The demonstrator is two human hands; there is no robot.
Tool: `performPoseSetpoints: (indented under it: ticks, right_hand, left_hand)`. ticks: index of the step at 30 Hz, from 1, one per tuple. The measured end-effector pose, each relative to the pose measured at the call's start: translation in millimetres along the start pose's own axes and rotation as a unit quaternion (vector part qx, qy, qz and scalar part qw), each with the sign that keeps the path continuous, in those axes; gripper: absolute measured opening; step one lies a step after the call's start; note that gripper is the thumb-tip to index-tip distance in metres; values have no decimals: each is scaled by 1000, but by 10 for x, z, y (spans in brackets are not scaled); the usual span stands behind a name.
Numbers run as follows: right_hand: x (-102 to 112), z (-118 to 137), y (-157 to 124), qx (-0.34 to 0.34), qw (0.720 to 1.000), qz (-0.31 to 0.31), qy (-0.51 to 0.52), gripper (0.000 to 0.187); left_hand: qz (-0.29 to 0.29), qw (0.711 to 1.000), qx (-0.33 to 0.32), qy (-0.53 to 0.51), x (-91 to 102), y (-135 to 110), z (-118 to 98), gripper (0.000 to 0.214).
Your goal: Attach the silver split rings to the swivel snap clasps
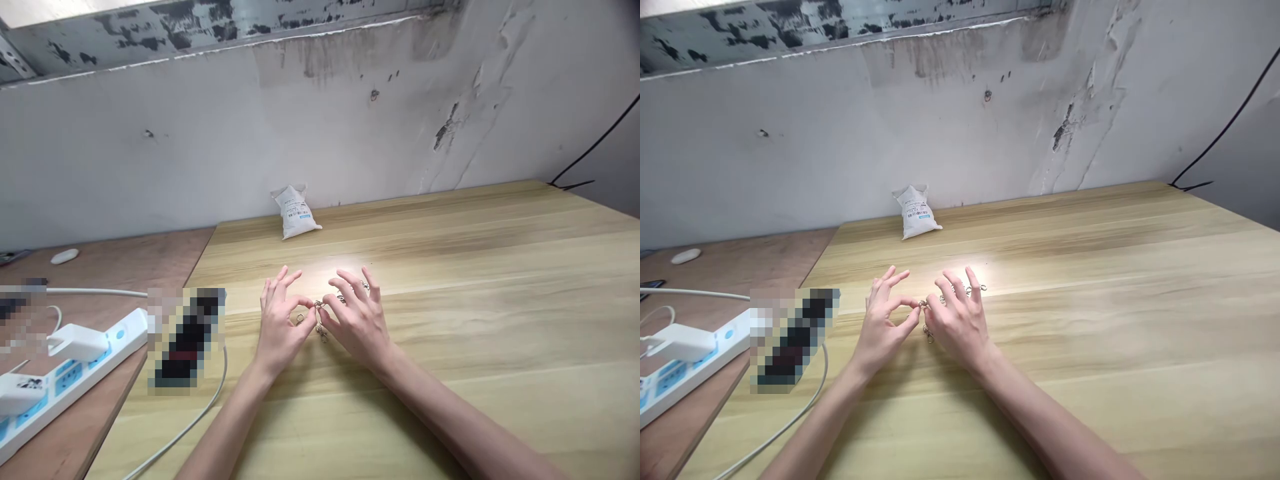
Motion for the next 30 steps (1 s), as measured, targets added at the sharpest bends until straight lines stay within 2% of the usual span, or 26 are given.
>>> performPoseSetpoints:
  ticks: [10, 17, 20, 24, 30]
  right_hand:
    - [-2, 16, 16, 2, 1000, 2, -17, 8]
    - [-42, -5, 6, -3, 1000, 28, -14, 8]
    - [-41, 7, -2, 5, 1000, 26, -12, 14]
    - [-45, 16, -5, 0, 1000, 31, 2, 7]
    - [-41, 44, -5, 3, 999, 42, 25, 11]
  left_hand:
    - [19, 999, -23, -24, -48, -8, -30, 11]
    - [32, 999, -20, -13, -65, 3, -29, 12]
    - [28, 999, -17, -4, -58, 4, -10, 11]
    - [26, 1000, -6, 3, -50, 7, 27, 10]
    - [13, 1000, -6, 17, -14, 17, 28, 11]
Point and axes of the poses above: each hand's wrist, its own y-axis towards the middle knuckle, its own x-axis out of the back of the hand, z = x × y, the point moved 7 cm from there along y, towards the middle knuckle, and after that the axes turned 6 degrees about y, right-handed, at the moved point
